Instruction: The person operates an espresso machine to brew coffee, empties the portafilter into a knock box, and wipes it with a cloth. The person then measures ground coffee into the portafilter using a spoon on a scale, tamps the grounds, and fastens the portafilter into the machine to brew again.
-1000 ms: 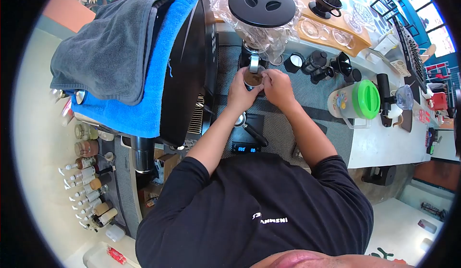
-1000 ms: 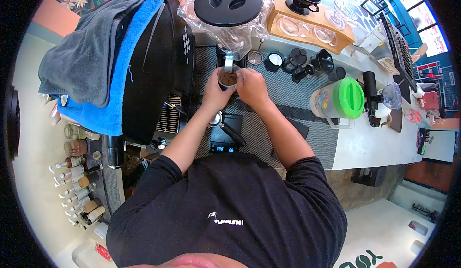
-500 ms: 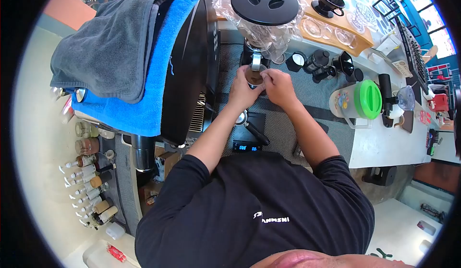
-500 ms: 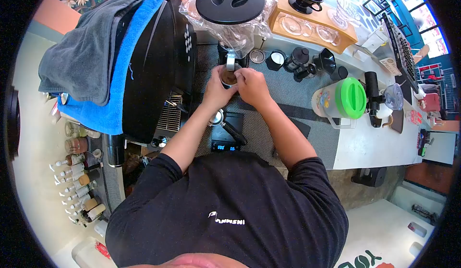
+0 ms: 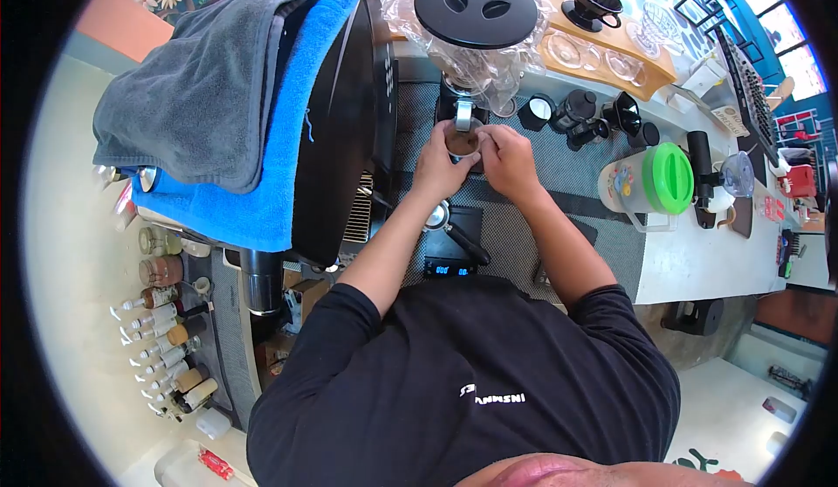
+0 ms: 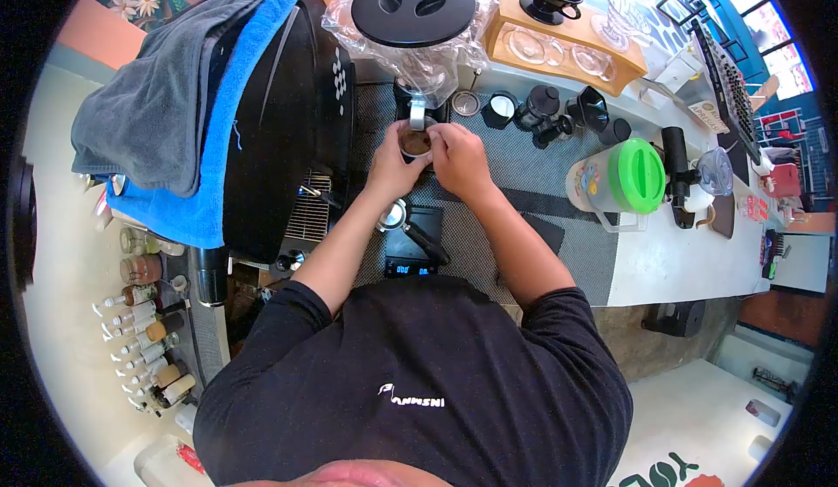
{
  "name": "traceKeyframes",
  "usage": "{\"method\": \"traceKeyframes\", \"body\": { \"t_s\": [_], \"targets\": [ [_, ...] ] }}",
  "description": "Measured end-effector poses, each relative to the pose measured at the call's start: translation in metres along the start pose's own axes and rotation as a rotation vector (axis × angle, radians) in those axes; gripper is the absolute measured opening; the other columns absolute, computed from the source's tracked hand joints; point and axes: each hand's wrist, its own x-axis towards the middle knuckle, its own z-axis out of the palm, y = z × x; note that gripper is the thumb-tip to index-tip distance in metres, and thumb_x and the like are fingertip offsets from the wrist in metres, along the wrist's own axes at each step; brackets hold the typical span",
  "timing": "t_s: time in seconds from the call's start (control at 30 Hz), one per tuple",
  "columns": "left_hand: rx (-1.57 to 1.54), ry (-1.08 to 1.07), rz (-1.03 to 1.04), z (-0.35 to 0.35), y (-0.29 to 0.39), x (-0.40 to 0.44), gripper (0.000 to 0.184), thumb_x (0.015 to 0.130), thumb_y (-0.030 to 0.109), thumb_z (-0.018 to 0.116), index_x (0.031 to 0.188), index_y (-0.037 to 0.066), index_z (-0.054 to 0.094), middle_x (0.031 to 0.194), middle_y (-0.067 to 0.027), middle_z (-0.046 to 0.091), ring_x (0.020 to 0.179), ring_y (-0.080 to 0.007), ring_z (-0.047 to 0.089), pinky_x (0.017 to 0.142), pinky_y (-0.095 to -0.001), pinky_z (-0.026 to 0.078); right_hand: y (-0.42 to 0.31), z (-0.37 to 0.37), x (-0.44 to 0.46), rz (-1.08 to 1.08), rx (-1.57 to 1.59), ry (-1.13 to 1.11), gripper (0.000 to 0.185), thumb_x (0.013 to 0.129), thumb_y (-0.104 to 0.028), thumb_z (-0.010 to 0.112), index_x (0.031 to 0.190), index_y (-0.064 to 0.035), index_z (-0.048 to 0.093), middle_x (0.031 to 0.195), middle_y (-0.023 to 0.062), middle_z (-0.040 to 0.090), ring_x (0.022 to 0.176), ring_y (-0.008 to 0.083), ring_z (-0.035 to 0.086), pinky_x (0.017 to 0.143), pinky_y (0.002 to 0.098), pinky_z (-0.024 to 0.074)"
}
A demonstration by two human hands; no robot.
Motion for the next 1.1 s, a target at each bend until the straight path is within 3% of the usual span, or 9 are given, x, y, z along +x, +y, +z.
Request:
{"method": "traceKeyframes", "body": {
  "t_s": [0.1,0.3,0.4,0.6,0.7,0.8,1.1],
  "targets": [
    [0.012,-0.017,-0.003,-0.001,0.001,0.002,0.089,0.089,0.033,0.093,0.158,0.003,0.045,0.145,-0.0254,0.069,0.135,-0.0446,0.067,0.112,-0.0512,0.055,0.018,0.005,-0.004,-0.062,-0.125,-0.104,0.015,0.1,-0.005,0.068,0.108,0.0035,0.078,0.097,0.0214,0.077,0.09,0.041,0.076,0.081,0.0465,0.0614],
    [0.018,-0.032,-0.006,-0.002,0.0,0.005,0.087,0.089,0.031,0.092,0.158,0.003,0.045,0.144,-0.025,0.069,0.135,-0.044,0.067,0.113,-0.0516,0.055,-0.003,-0.003,-0.005,-0.142,-0.273,-0.085,0.015,0.098,-0.007,0.067,0.108,-0.0005,0.077,0.094,0.019,0.074,0.085,0.0417,0.074,0.076,0.0513,0.0602],
    [0.069,-0.027,-0.03,-0.002,0.002,0.003,0.086,0.09,0.028,0.091,0.158,0.004,0.045,0.144,-0.0242,0.07,0.134,-0.043,0.068,0.113,-0.0513,0.054,0.008,0.003,-0.007,-0.145,-0.197,-0.159,0.017,0.097,-0.007,0.068,0.11,-0.0006,0.077,0.094,0.0194,0.073,0.085,0.0416,0.073,0.076,0.0515,0.0598],
    [0.019,-0.066,-0.041,-0.008,0.005,0.003,0.083,0.09,0.025,0.089,0.158,0.005,0.045,0.145,-0.0224,0.07,0.135,-0.0419,0.068,0.113,-0.0508,0.054,0.006,0.007,-0.006,-0.052,-0.066,-0.103,0.015,0.099,-0.007,0.067,0.108,0.0003,0.077,0.095,0.0214,0.075,0.088,0.0437,0.074,0.079,0.0508,0.0607],
    [0.045,-0.046,-0.048,-0.007,0.007,0.002,0.081,0.09,0.023,0.089,0.157,0.006,0.046,0.144,-0.0222,0.07,0.135,-0.0416,0.068,0.113,-0.0503,0.054,0.001,0.005,-0.009,-0.055,-0.2,-0.083,0.015,0.1,-0.008,0.067,0.106,0.0005,0.077,0.097,0.0227,0.076,0.091,0.0448,0.075,0.082,0.0503,0.0614],
    [-0.032,-0.035,0.002,-0.004,0.001,0.003,0.079,0.09,0.022,0.088,0.156,0.006,0.047,0.144,-0.0224,0.07,0.135,-0.0415,0.068,0.114,-0.0499,0.054,-0.007,0.009,-0.004,-0.09,-0.048,-0.034,0.015,0.1,-0.008,0.066,0.107,0.0006,0.076,0.096,0.0224,0.076,0.09,0.0449,0.075,0.082,0.0512,0.0616],
    [0.011,-0.024,-0.006,-0.004,0.001,0.002,0.081,0.09,0.022,0.089,0.157,0.005,0.046,0.146,-0.0236,0.069,0.137,-0.0427,0.067,0.114,-0.0511,0.054,-0.003,0.01,-0.006,-0.117,-0.266,-0.121,0.014,0.097,-0.008,0.066,0.104,-0.001,0.076,0.098,0.0216,0.075,0.09,0.0449,0.074,0.082,0.053,0.0612]
  ]
}}
